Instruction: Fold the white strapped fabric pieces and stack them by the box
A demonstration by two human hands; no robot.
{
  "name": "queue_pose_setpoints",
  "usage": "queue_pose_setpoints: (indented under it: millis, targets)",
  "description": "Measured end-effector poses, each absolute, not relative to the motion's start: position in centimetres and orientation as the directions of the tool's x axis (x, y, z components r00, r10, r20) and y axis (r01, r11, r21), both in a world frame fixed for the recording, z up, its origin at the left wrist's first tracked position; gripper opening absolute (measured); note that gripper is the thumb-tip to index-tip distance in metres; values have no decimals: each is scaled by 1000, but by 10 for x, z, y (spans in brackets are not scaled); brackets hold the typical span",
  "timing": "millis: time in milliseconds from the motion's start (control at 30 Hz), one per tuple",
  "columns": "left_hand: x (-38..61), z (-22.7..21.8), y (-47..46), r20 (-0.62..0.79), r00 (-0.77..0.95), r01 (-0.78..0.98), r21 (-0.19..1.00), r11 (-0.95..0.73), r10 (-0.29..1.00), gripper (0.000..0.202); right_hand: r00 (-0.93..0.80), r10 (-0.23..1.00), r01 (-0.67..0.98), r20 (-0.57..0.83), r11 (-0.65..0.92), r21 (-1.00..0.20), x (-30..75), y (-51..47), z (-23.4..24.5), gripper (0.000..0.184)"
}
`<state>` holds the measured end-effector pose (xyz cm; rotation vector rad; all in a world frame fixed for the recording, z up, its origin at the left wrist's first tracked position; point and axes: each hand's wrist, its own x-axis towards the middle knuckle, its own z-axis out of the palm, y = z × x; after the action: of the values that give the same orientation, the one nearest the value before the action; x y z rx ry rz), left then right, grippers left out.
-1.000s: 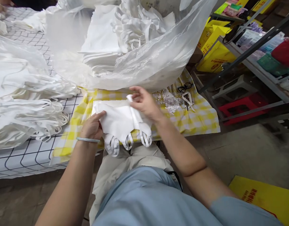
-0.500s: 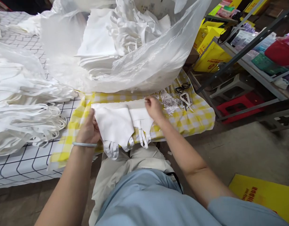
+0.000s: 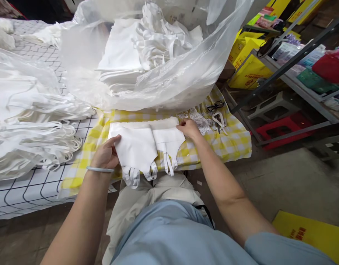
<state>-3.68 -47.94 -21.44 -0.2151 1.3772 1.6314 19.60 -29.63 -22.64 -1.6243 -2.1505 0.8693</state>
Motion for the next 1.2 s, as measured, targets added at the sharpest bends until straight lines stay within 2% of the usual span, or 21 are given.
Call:
queue_pose_setpoints:
  millis: [167,267,400,500,567,633,733,767,833,867,933,967,1033,1100,1167,1200]
  targets:
    - [-38,-220,-480,-631,-520,-728,680,88,576,15,-327,945,650,-14,214,-729,200,-300,-226,16]
    - [-38,-220,-479,-629,-529,-733,677,67,569,15,-363,931,526,43,243,-815,197,-304,-219,17]
    - [-39,-223,-479,-620,-531,-732,679,56,577,15,-449,893,259,-33,94,-961,172,-326,-196,20]
    - [-39,-227,-480,-596,-526,-714,697,65,607,15,-559,828,96,-47,9,-995,135,-356,-182,19]
    - [-38,-227,-479,-572,-533,-703,710,51,624,16,-642,766,50,-35,-4,-999,106,-378,-178,17]
    - [-36,-225,-479,-542,-540,-701,713,12,644,19,-754,657,48,-2,52,-998,84,-392,-179,18]
    - [-35,-220,-480,-520,-498,-725,689,-4,694,44,-840,534,24,94,210,-977,79,-390,-179,19]
    - [-35,-220,-480,-518,-477,-723,691,18,710,46,-826,550,26,124,257,-966,86,-385,-179,18]
    - [-36,-222,-482,-514,-457,-684,725,83,726,26,-764,628,103,149,347,-932,112,-372,-180,16]
    - [-37,-224,-483,-509,-465,-651,751,110,724,15,-740,657,179,144,398,-900,129,-368,-182,16]
    - [-38,-229,-484,-503,-482,-600,786,148,718,25,-756,647,344,96,518,-783,168,-371,-190,20]
    - [-39,-231,-484,-503,-491,-587,794,156,711,28,-792,607,394,59,583,-710,187,-379,-196,22]
    - [-39,-234,-483,-506,-507,-582,798,155,697,29,-880,474,393,-20,704,-592,224,-405,-206,35]
    - [-39,-235,-481,-509,-516,-585,797,151,689,28,-935,345,325,-80,748,-578,254,-435,-210,46]
    - [-39,-235,-480,-512,-517,-590,794,148,686,27,-951,292,288,-101,721,-631,271,-457,-209,36]
    - [-40,-235,-480,-515,-514,-592,792,150,686,26,-945,314,292,-89,694,-658,274,-463,-206,31]
